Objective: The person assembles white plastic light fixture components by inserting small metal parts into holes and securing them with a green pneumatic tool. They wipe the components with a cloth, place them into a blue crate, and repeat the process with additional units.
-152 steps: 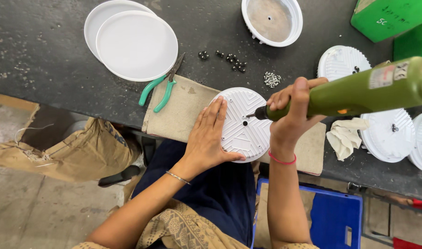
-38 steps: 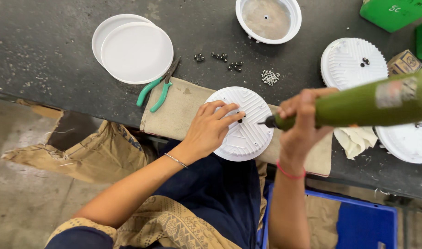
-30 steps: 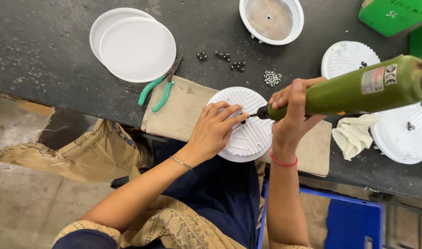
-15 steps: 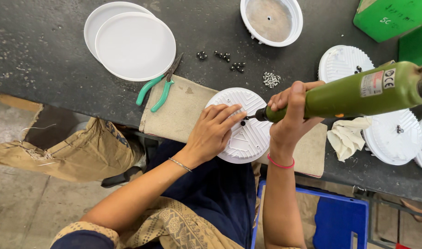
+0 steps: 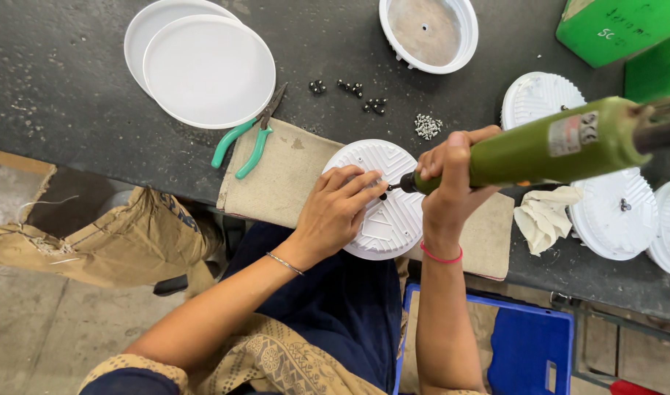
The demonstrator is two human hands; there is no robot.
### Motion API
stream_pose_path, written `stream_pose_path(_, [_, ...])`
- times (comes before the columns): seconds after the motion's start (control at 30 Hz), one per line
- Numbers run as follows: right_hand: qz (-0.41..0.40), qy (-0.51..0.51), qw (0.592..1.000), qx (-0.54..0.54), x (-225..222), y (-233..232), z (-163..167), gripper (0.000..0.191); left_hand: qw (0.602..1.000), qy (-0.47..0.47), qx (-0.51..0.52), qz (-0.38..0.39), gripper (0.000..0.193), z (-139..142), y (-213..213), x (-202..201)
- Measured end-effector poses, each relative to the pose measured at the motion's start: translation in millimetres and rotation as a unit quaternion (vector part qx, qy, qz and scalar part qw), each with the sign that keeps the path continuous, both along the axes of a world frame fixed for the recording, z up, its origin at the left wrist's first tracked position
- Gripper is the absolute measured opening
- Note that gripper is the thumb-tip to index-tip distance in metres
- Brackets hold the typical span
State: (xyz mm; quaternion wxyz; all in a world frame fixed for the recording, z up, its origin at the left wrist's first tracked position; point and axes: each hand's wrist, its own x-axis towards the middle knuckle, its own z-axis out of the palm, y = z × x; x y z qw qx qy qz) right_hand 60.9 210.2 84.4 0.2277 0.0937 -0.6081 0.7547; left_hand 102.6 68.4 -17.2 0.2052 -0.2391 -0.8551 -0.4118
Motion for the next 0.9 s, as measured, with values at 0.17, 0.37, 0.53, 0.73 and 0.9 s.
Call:
stream_pose_path(0.17, [0.027, -0.003, 1.000, 0.007, -1.0, 0.4, 4.4, 0.014, 1.000, 0.001, 0.003, 0.002, 0.046, 1.4, -0.8, -0.5])
stream_pose_path(0.37, [-0.003, 0.014, 1.000, -0.023, 2.7, 3.7, 13.8, 0.013, 1.000, 0.000, 0.014, 0.018, 0.052, 2.8, -1.8, 1.2])
stream_pose_path(0.53, [-0.003, 0.011, 0.999, -0.031, 2.1, 0.7, 12.7, 0.015, 0.999, 0.008, 0.003, 0.054, 0.062, 3.3, -0.5, 0.4])
stream_pose_path(0.73, [-0.002, 0.006, 0.999, -0.032, 1.9, -3.6, 9.2, 0.015, 0.998, -0.009, 0.010, 0.056, 0.064, 3.7, -1.1, 0.0])
stream_pose_path(0.9, [-0.007, -0.003, 1.000, -0.030, 0.7, -4.6, 9.1, 0.015, 0.999, -0.021, 0.027, 0.043, 0.065, 5.0, -2.0, 0.7])
